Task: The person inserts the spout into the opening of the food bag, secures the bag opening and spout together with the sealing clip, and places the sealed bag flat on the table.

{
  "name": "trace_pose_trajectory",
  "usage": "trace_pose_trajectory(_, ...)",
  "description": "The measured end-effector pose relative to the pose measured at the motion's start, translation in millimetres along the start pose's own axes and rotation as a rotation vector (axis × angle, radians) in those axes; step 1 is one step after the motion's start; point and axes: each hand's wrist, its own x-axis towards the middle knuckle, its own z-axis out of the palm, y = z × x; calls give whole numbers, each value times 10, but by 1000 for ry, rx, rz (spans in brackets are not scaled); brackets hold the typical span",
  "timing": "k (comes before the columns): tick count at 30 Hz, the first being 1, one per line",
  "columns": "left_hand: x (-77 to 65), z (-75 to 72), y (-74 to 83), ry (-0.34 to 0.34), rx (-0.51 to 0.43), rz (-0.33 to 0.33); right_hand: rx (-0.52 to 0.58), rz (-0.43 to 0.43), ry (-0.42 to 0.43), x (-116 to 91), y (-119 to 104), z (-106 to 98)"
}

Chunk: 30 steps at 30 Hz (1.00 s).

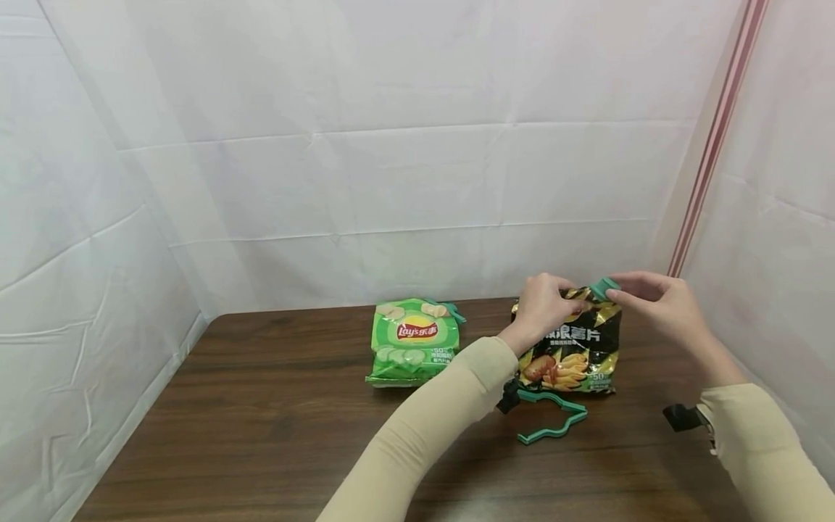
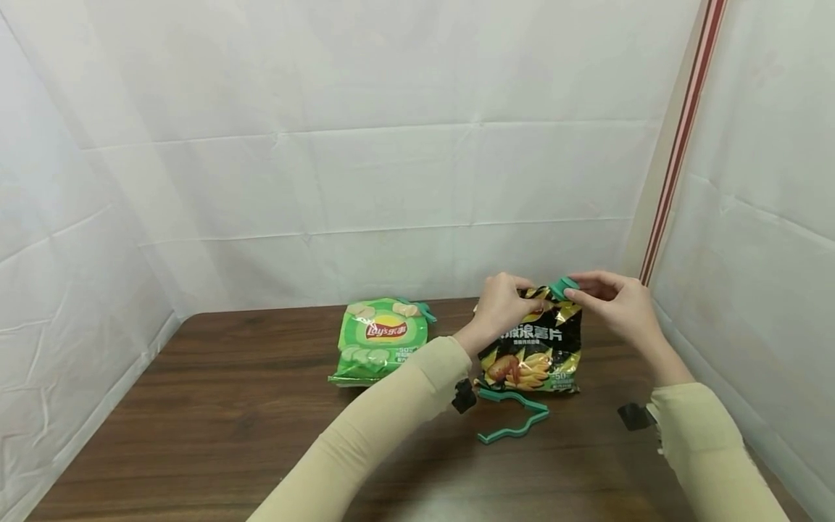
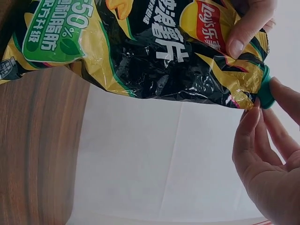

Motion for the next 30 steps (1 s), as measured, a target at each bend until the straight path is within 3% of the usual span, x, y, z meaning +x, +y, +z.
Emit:
trace_pose_trajectory(14, -3, -1, 15, -1, -19, -22, 83, -112, 172, -232, -30, 44)
trace_pose_trajectory(25, -2, -3, 8, -12, -38, -29, -14, -91, 90, -402, 46, 95)
trace_pose_trajectory(30, -7, -6, 8, -13, -22, -24, -77, -100, 7, -464, 104, 162)
